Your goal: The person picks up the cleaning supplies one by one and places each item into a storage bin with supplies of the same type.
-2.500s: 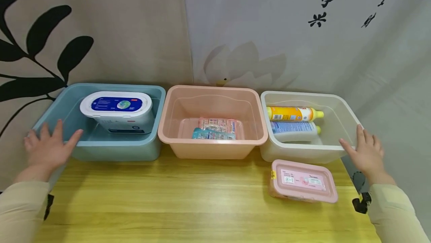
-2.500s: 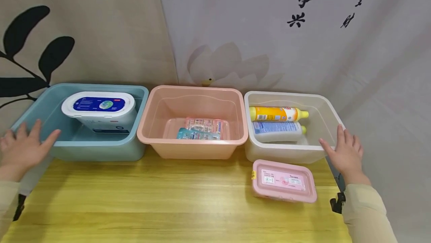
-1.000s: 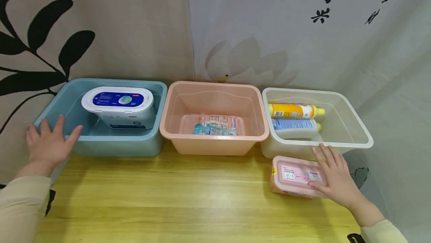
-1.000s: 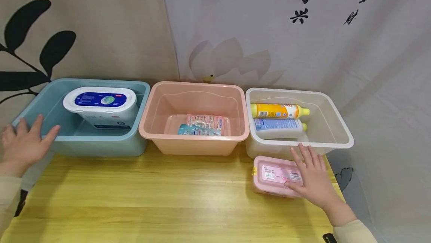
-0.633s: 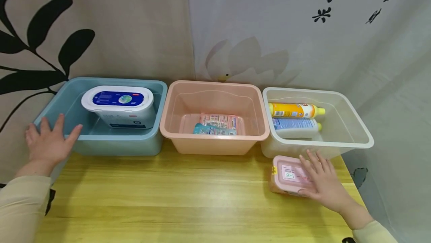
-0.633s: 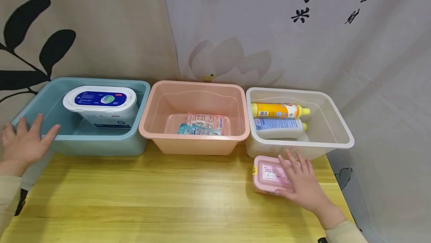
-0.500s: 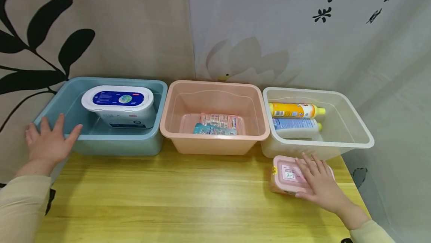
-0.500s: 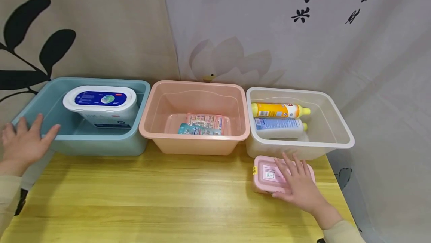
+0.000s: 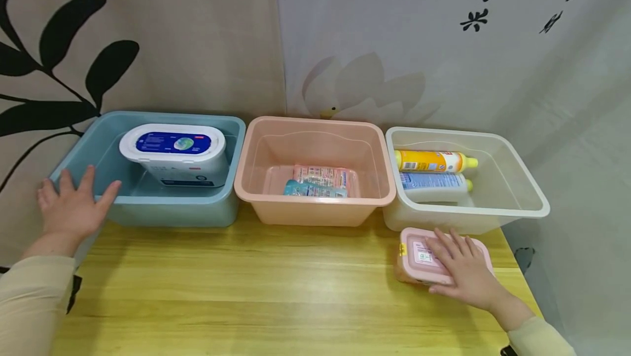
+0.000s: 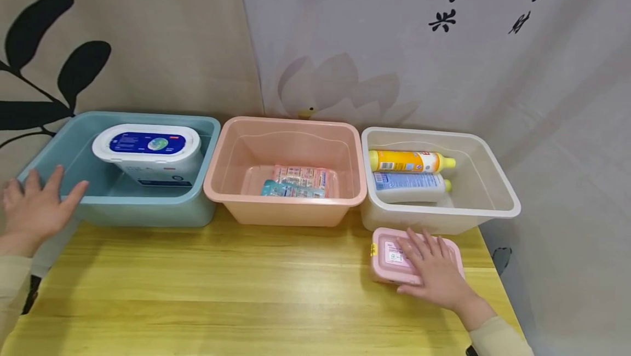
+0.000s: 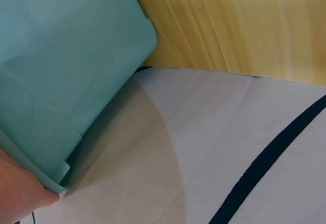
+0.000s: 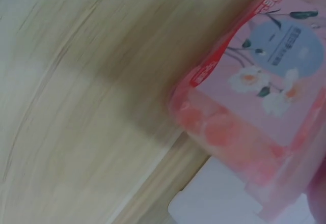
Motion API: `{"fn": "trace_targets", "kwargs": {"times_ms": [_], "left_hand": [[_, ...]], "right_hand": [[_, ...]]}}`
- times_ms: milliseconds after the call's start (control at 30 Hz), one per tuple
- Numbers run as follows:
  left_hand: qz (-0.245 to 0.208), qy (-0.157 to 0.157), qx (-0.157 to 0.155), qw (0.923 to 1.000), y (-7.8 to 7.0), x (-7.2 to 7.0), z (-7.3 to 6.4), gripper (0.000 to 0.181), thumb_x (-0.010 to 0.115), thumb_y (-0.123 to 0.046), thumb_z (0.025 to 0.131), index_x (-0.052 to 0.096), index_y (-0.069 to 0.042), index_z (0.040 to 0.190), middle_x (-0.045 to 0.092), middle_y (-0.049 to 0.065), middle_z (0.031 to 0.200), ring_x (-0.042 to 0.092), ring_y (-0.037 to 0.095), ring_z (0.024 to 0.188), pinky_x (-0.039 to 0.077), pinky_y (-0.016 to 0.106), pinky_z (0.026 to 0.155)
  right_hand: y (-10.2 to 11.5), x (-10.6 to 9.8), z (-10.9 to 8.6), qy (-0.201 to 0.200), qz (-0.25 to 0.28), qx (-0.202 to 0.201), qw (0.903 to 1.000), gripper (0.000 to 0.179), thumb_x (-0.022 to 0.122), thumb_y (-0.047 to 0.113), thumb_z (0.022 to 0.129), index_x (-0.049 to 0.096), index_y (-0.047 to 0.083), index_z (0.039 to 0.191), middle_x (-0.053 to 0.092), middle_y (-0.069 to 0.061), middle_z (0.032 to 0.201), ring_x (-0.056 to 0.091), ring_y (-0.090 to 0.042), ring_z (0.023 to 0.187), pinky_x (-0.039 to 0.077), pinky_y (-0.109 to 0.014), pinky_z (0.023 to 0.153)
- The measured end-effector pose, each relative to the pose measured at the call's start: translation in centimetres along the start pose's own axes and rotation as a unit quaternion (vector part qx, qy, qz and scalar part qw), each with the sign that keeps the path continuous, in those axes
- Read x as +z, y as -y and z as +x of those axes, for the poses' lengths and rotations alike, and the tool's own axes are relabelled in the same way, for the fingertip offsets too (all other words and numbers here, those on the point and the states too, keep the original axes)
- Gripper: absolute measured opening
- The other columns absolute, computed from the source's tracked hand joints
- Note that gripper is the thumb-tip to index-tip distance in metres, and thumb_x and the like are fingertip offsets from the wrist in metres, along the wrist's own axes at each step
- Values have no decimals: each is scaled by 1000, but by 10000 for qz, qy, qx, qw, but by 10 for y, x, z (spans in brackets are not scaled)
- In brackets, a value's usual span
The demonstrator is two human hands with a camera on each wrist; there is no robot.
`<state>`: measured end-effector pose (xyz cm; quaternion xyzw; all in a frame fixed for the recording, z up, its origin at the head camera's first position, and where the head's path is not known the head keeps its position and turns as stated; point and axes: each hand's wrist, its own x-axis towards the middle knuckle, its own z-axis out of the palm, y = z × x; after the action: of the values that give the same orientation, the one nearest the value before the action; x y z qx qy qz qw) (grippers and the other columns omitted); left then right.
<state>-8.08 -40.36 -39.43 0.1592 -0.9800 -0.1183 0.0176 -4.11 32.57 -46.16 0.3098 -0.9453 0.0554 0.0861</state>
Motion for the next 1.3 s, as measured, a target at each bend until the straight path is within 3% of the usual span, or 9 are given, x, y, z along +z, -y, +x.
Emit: {"fn": "trace_targets", "kwargs": {"times_ms": [167,267,400,933,1100,1300], "left_hand": [[38,34,19,10000,1,0,0,92,12,-69,90,-2,2,147,-9,44,143,-10,66,129,-7,68,107],[36,57,20,10000,2,0,1,91,12,-69,90,-2,1,147,-9,44,143,-11,66,129,-7,68,107],[38,31,24,10000,2,0,2,91,12,-69,90,-1,1,147,-9,43,144,-11,65,130,-7,68,107],[45,0,45,10000,-1,-4,-3,90,11,-68,91,1,2,147,-7,43,144,-10,65,130,-7,68,107],[-67,56,223,9997,0,-5,-2,88,15,-65,92,3,3,147,-6,45,143,-11,67,128,-8,70,105],[-74,47,210,9997,2,-4,-2,88,16,-66,92,4,2,148,-5,45,143,-11,67,128,-8,69,106]], "right_hand": [[-8,0,2,96,70,-228,9997,95,76,54,62,40,19,142,31,-22,147,30,-51,127,-13,-35,115],[-12,0,3,158,130,-302,9993,93,75,55,62,41,21,141,31,-22,147,31,-51,125,-3,-50,116],[-16,-1,4,210,173,-345,9990,92,74,57,62,42,23,141,32,-22,146,32,-49,124,18,-62,104],[-20,-4,12,120,71,-505,9986,88,77,58,57,50,26,135,44,-19,134,42,-41,113,32,-53,84],[-21,-5,14,42,232,-434,9988,86,79,58,56,53,26,132,47,-18,130,44,-38,110,31,-49,81],[-19,-5,16,-9,396,-359,9986,85,76,63,56,55,26,130,49,-14,126,45,-34,107,29,-45,80]]}}
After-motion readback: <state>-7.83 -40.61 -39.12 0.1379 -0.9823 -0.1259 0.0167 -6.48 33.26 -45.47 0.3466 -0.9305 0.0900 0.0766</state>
